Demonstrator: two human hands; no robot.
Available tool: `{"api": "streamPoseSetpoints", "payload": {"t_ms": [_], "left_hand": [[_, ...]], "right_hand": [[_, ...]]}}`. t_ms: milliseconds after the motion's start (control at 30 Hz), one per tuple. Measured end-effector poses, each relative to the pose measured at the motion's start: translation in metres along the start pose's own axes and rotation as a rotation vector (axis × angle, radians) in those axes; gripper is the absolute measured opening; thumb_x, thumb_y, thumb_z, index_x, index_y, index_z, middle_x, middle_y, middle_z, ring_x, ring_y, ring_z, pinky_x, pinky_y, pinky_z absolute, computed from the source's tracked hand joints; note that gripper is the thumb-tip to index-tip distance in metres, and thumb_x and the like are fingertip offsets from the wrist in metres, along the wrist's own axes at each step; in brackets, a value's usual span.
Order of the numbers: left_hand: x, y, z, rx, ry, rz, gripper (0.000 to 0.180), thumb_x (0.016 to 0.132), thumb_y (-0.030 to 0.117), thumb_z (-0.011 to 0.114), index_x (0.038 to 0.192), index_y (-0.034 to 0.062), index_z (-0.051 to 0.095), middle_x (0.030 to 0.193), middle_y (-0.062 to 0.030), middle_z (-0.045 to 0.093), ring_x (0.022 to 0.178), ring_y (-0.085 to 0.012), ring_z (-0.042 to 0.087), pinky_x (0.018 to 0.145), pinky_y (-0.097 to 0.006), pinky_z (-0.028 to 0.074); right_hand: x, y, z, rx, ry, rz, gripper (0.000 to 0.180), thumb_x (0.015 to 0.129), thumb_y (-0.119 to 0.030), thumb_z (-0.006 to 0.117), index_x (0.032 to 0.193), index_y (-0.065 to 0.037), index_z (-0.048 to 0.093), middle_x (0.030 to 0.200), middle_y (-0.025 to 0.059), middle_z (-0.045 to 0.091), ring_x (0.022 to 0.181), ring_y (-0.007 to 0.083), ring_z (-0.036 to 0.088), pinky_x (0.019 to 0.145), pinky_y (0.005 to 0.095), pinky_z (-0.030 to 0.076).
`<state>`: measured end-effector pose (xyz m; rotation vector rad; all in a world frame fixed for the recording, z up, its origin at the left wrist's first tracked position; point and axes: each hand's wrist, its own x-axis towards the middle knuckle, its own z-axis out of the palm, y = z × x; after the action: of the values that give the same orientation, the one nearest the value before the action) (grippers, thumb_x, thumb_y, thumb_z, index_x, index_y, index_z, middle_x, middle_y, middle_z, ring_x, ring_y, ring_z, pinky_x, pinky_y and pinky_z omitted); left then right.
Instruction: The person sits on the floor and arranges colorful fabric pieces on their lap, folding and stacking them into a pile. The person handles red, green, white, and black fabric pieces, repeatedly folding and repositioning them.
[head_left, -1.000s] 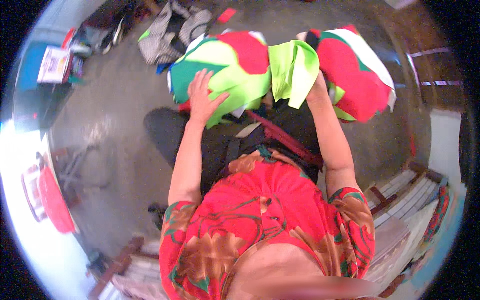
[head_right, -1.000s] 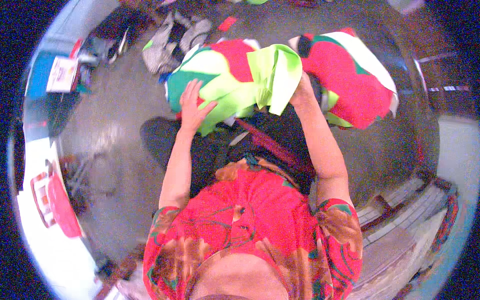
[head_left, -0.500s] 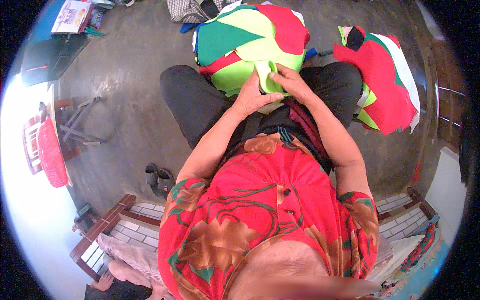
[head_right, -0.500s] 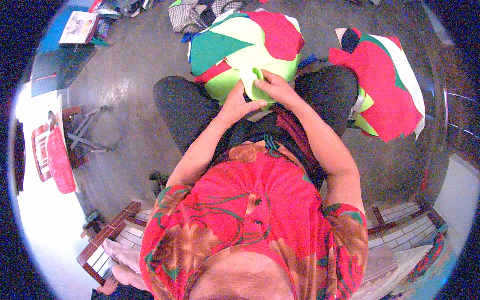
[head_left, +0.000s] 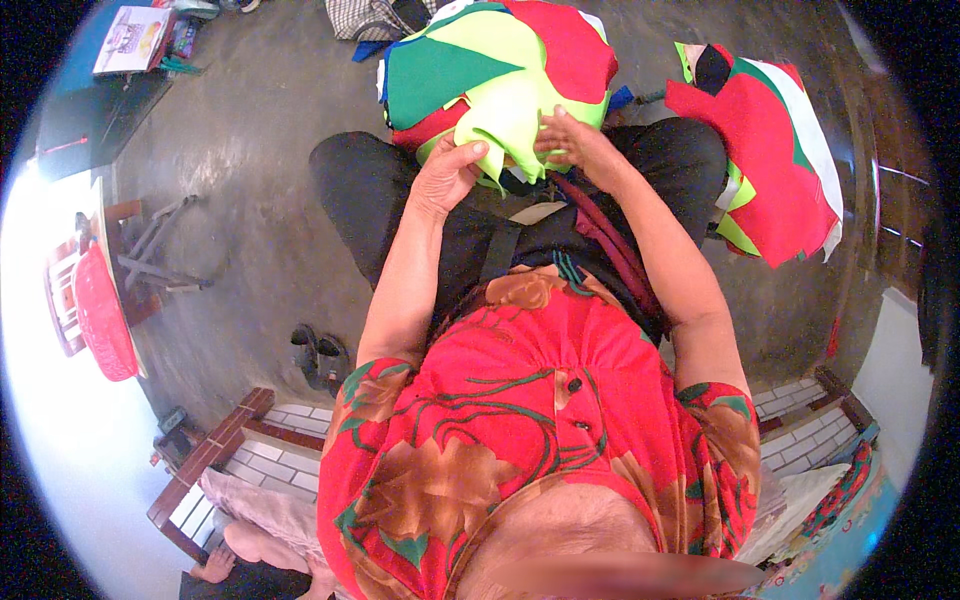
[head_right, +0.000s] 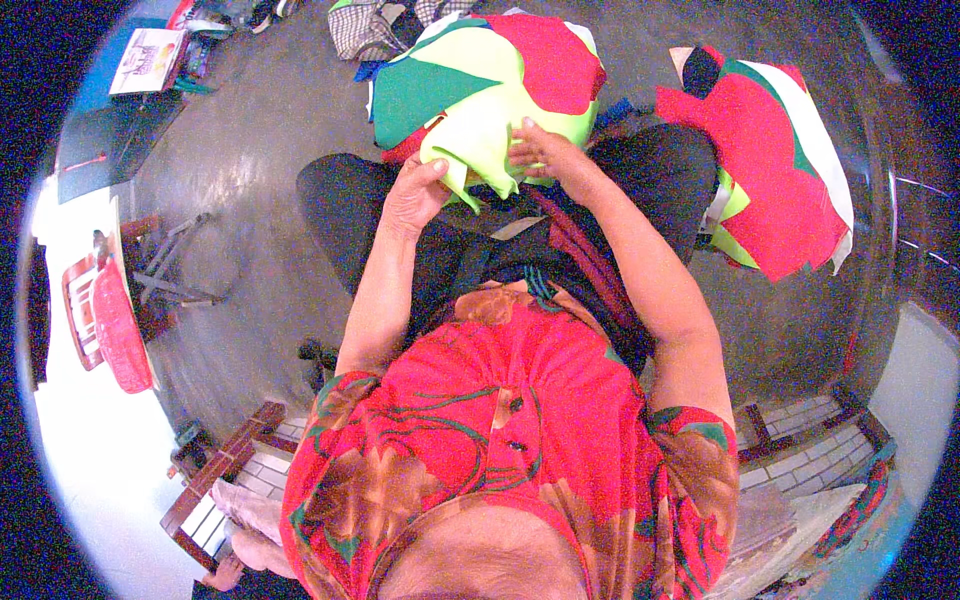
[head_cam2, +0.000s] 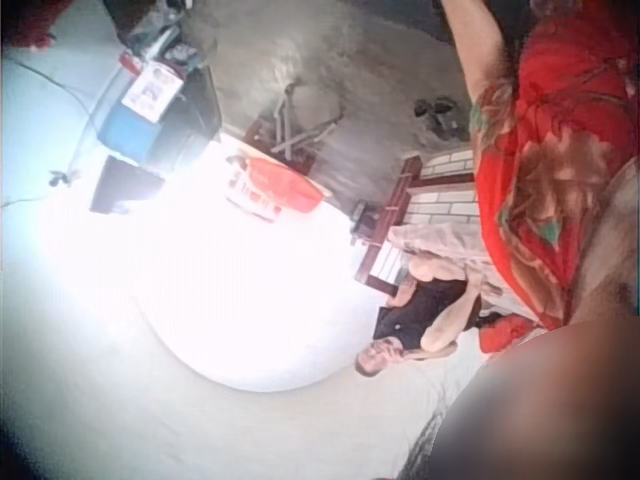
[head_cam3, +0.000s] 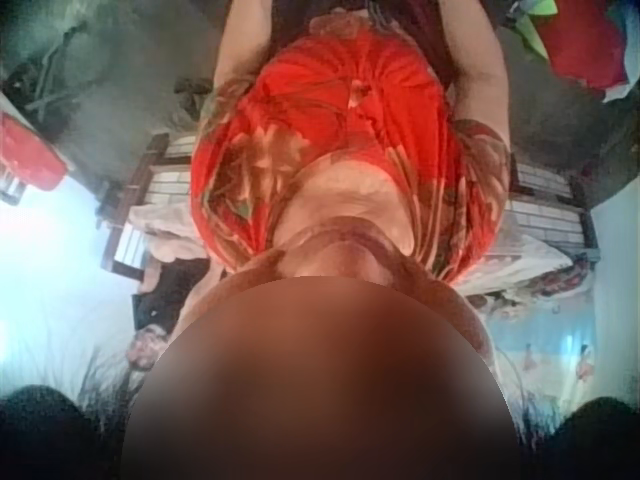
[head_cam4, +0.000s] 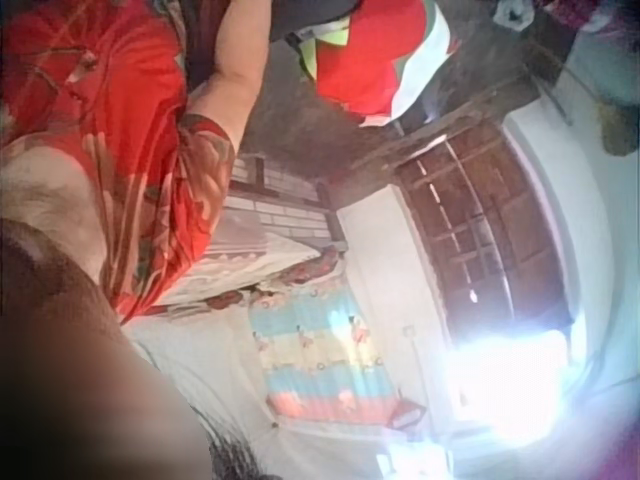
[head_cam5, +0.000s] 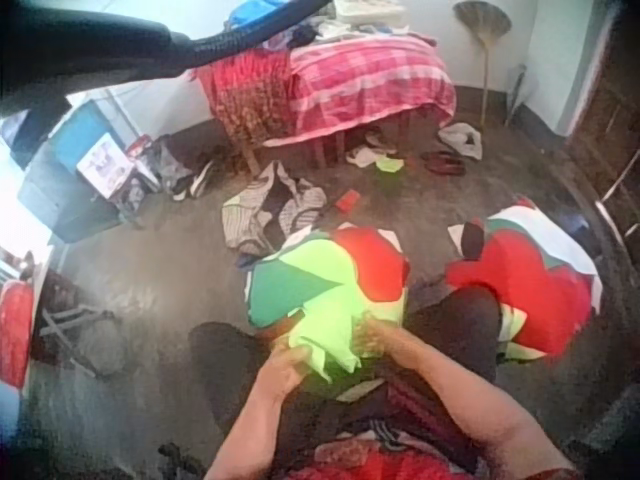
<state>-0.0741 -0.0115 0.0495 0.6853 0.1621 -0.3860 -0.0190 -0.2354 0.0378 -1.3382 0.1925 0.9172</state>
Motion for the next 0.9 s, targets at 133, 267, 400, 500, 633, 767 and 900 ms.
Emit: {"api": "streamPoseSetpoints", "payload": {"t_ms": [133,267,400,500,633,767,900], "left_hand": [[0.002,-0.003,-0.006,0.029,-0.054,-0.055,0.038,0.08,0.007,0.067,0.117,0.0036,0.058,0.108,-0.0074,0.065,0.099,-0.019,0.062,0.092,-0.036,0.049],[0.007,-0.004,-0.004,0.089,0.008,-0.077,0.039,0.08,0.008,0.068,0.117,0.0032,0.058,0.107,-0.0073,0.065,0.097,-0.018,0.063,0.09,-0.035,0.049],[0.009,-0.001,-0.006,0.215,-0.023,-0.119,0.04,0.079,0.009,0.07,0.117,0.0011,0.058,0.107,-0.0087,0.065,0.093,-0.0164,0.064,0.087,-0.03,0.049],[0.01,0.001,-0.009,0.323,-0.005,-0.141,0.042,0.078,0.01,0.071,0.117,-0.0004,0.058,0.105,-0.0096,0.066,0.09,-0.0154,0.064,0.084,-0.028,0.048],[0.014,-0.001,-0.014,0.388,0.144,-0.086,0.038,0.077,0.011,0.073,0.112,0.0003,0.06,0.1,-0.0085,0.067,0.088,-0.0145,0.063,0.08,-0.027,0.048],[0.022,-0.008,-0.039,0.539,0.333,0.003,0.025,0.076,0.012,0.074,0.097,0.0043,0.062,0.092,-0.0051,0.066,0.082,-0.0127,0.061,0.071,-0.027,0.048],[0.025,-0.01,-0.034,0.562,0.502,0.076,0.021,0.075,0.011,0.074,0.09,0.0063,0.061,0.087,-0.0031,0.065,0.078,-0.011,0.059,0.065,-0.028,0.047]], "right_hand": [[-0.009,0.002,0.014,0.208,-0.224,-0.056,0.054,0.094,-0.046,0.048,0.129,-0.005,0.048,0.12,0.0081,0.058,0.104,0.0184,0.058,0.089,0.0345,0.045],[0.006,0.01,-0.003,0.198,-0.055,-0.183,0.042,0.09,-0.035,0.059,0.119,-0.005,0.058,0.108,0.0051,0.065,0.093,0.0149,0.061,0.084,0.0306,0.047],[0.008,0.004,-0.009,0.149,0.184,-0.288,0.033,0.088,-0.028,0.064,0.11,-0.004,0.064,0.098,0.003,0.067,0.086,0.0122,0.061,0.08,0.0276,0.047],[0.01,0.004,-0.017,0.135,0.315,-0.392,0.026,0.088,-0.024,0.065,0.103,-0.003,0.066,0.092,0.0021,0.066,0.081,0.0105,0.06,0.075,0.0269,0.047],[0.015,0.006,-0.028,0.118,0.447,-0.455,0.02,0.087,-0.019,0.065,0.097,-0.002,0.066,0.085,0.0022,0.066,0.073,0.0102,0.059,0.068,0.0265,0.048],[0.019,0.008,-0.036,-0.049,0.533,-0.504,0.02,0.086,-0.016,0.063,0.098,0.0,0.065,0.085,0.0047,0.067,0.074,0.0112,0.06,0.068,0.0285,0.048],[0.022,0.012,-0.039,-0.366,0.678,-0.526,0.02,0.085,-0.016,0.063,0.099,-0.001,0.065,0.085,0.0085,0.067,0.076,0.0157,0.062,0.071,0.0313,0.048]]}}
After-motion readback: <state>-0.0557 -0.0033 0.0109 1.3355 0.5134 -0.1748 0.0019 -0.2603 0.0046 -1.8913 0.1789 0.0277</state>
